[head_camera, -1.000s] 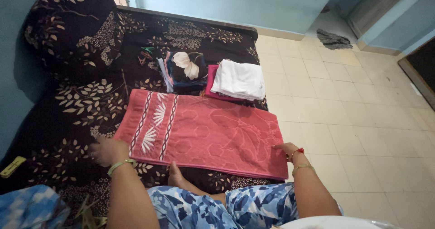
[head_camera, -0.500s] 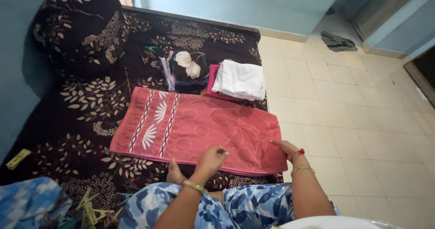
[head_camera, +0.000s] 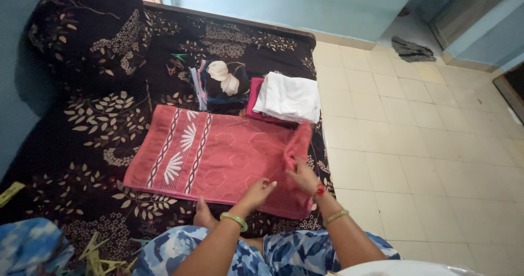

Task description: The person folds a patterned cloth and a pink towel on a bed by hand, adding them to a stack of folded items.

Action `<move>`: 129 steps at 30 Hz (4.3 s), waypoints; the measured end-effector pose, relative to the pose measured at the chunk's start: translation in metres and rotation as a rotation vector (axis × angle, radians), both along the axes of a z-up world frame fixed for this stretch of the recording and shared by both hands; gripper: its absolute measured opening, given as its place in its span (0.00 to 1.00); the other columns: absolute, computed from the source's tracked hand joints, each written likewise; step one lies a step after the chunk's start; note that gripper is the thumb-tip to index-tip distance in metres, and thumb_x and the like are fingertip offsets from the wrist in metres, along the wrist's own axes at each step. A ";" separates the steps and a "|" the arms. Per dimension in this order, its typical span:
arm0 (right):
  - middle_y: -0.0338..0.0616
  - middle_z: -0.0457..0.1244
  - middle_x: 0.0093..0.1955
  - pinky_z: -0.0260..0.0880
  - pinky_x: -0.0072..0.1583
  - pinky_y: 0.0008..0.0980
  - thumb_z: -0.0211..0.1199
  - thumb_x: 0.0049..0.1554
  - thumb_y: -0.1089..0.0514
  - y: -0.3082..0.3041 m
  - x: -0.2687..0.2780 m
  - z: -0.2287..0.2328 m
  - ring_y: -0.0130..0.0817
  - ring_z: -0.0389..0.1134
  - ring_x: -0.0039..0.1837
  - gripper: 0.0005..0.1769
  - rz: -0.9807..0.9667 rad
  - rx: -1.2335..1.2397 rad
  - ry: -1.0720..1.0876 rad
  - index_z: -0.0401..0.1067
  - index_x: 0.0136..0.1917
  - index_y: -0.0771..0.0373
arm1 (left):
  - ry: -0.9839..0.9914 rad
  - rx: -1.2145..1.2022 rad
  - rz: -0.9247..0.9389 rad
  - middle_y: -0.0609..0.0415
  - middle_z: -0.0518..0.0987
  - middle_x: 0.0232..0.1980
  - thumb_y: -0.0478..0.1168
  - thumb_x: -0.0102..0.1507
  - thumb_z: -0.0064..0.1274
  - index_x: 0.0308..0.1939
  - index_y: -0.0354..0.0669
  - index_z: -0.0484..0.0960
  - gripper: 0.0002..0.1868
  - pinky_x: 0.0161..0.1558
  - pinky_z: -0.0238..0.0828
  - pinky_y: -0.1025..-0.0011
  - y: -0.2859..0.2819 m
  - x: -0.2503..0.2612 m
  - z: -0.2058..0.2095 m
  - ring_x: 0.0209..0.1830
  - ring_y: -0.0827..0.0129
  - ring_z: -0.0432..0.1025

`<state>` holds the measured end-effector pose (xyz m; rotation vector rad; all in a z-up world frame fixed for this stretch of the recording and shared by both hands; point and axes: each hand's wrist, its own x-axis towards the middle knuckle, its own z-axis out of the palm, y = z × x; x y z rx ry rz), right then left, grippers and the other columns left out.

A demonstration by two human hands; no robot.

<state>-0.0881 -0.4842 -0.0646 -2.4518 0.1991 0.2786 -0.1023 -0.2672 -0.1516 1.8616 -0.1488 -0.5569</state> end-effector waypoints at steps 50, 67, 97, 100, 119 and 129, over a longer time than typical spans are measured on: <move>0.51 0.71 0.50 0.80 0.49 0.46 0.75 0.47 0.41 0.001 -0.016 0.011 0.45 0.75 0.50 0.36 -0.030 0.194 0.637 0.73 0.60 0.65 | -0.126 0.413 0.038 0.33 0.72 0.66 0.37 0.64 0.47 0.69 0.37 0.61 0.29 0.63 0.66 0.50 0.023 -0.011 0.064 0.66 0.40 0.68; 0.54 0.71 0.51 0.73 0.58 0.49 0.64 0.58 0.44 0.004 -0.015 0.059 0.54 0.72 0.57 0.22 -0.023 -0.510 0.091 0.73 0.56 0.63 | -0.288 0.166 -0.210 0.26 0.71 0.65 0.36 0.53 0.58 0.73 0.28 0.52 0.48 0.66 0.67 0.58 0.018 -0.021 0.072 0.67 0.42 0.68; 0.46 0.39 0.86 0.30 0.80 0.48 0.44 0.63 0.35 0.058 0.018 -0.042 0.48 0.35 0.86 0.43 0.289 -0.529 -0.430 0.43 0.83 0.58 | -0.195 0.472 -0.177 0.32 0.74 0.61 0.32 0.59 0.53 0.69 0.44 0.60 0.34 0.58 0.72 0.50 0.013 -0.019 0.039 0.61 0.40 0.72; 0.45 0.39 0.87 0.31 0.81 0.46 0.44 0.64 0.36 0.058 0.045 -0.049 0.48 0.35 0.86 0.42 0.192 -0.564 -0.413 0.44 0.83 0.57 | -0.207 0.467 -0.217 0.31 0.74 0.61 0.31 0.53 0.58 0.68 0.42 0.59 0.40 0.58 0.73 0.51 0.013 -0.018 0.040 0.60 0.40 0.73; 0.61 0.31 0.85 0.27 0.78 0.46 0.36 0.62 0.29 0.049 0.043 -0.050 0.50 0.26 0.86 0.52 -0.186 -0.631 -0.340 0.37 0.81 0.72 | -0.256 0.376 -0.182 0.35 0.80 0.53 0.31 0.56 0.53 0.63 0.44 0.71 0.29 0.54 0.72 0.50 0.024 -0.009 0.048 0.55 0.42 0.76; 0.64 0.30 0.85 0.33 0.80 0.49 0.40 0.64 0.31 0.063 -0.022 -0.047 0.56 0.28 0.86 0.51 -0.183 -0.662 -0.308 0.36 0.81 0.74 | -0.291 0.455 -0.273 0.40 0.82 0.51 0.31 0.52 0.60 0.60 0.47 0.75 0.31 0.54 0.73 0.54 0.021 0.001 0.043 0.55 0.49 0.77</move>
